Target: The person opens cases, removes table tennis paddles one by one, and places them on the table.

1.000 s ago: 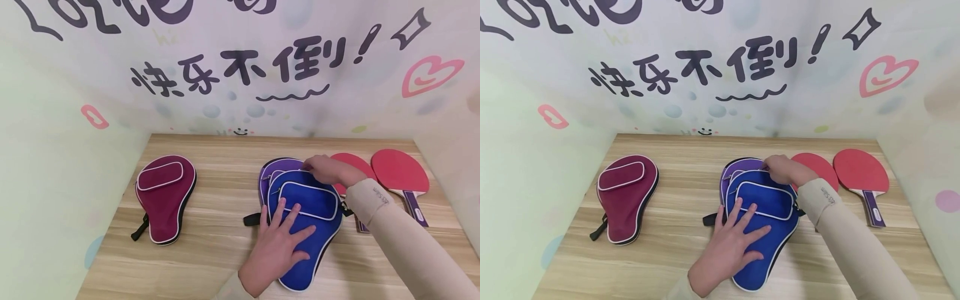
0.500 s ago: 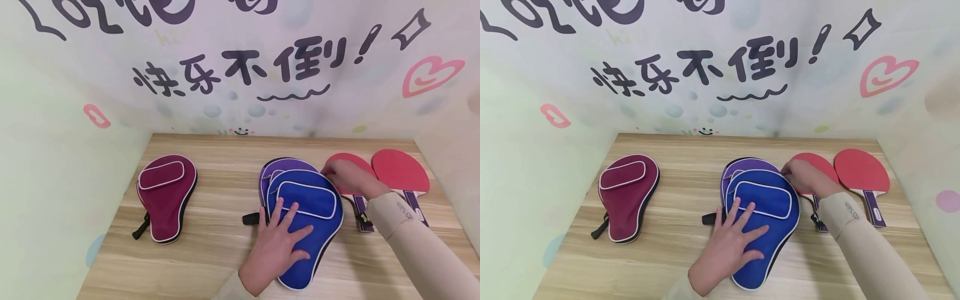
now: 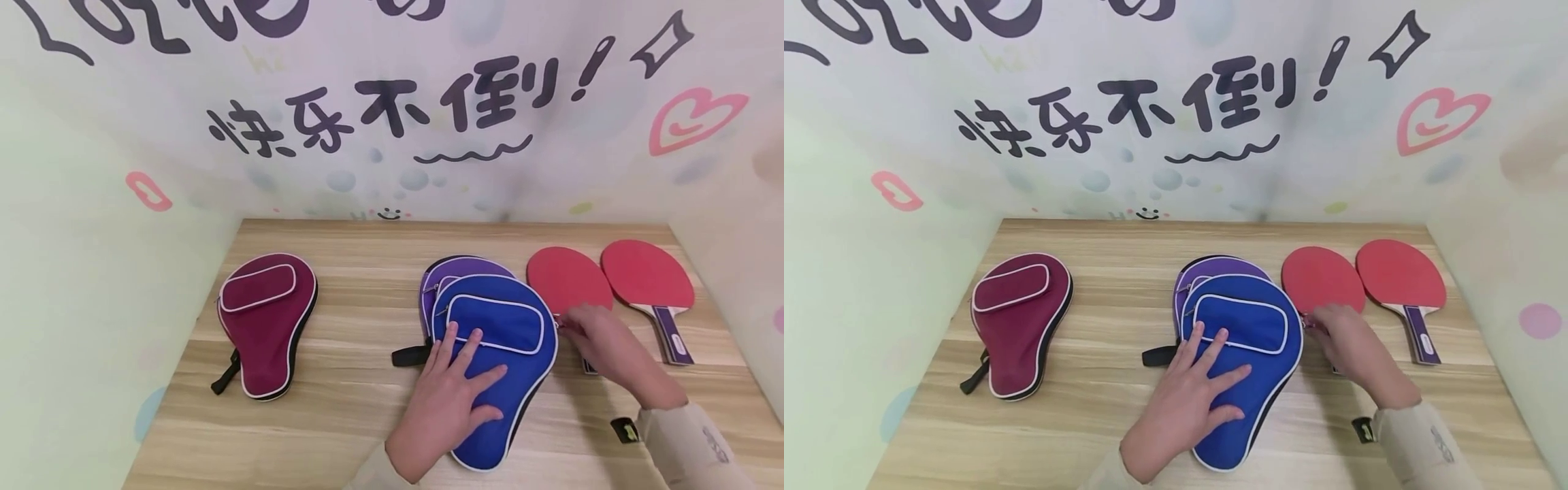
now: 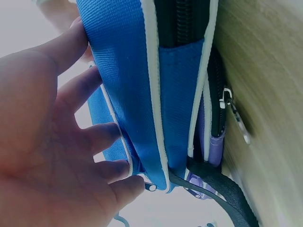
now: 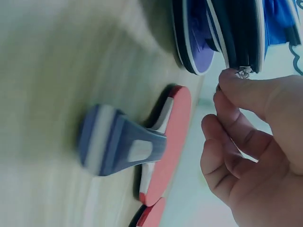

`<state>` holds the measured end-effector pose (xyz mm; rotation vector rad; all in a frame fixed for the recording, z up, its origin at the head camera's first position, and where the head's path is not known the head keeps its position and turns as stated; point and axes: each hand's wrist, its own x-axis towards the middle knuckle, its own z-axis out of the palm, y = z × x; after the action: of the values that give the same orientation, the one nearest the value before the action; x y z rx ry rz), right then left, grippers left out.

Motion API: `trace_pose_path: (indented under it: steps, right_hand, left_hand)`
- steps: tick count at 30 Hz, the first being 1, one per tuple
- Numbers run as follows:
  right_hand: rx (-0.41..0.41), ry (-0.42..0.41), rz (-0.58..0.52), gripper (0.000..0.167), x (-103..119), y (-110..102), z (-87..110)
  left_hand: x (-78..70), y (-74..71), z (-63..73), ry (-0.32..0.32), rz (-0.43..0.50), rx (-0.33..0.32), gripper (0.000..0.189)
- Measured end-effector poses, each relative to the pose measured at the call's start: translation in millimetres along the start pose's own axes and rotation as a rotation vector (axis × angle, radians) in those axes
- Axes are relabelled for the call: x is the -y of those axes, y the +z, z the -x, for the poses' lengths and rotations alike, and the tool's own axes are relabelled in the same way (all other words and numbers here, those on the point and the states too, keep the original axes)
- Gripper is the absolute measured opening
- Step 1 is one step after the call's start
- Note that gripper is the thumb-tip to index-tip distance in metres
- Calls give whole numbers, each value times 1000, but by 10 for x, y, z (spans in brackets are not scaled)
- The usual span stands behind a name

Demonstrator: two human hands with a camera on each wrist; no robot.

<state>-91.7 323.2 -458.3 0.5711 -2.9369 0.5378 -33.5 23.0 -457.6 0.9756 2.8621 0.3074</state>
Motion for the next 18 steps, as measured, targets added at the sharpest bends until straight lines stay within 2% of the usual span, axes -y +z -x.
trace_pose_path:
  steps: [3,9,11,15,17,18]
  right_hand:
    - [-44,-2,35,24,102,35,188]
    - [-11,26,0,24,394,71,468]
    - [-21,-10,-24,26,482,95,517]
    - [-64,-136,-64,29,617,180,568]
    - [-61,-179,-82,26,669,226,585]
    - [-35,-184,-100,25,696,241,593]
  left_hand:
    - [3,-4,-3,-10,19,16,60]
    - [31,-8,-3,-28,42,18,62]
    - [44,-2,-8,-48,37,9,65]
    - [62,14,-29,-103,33,4,69]
    - [64,25,-41,-122,37,2,70]
    - [65,29,-46,-129,40,-1,70]
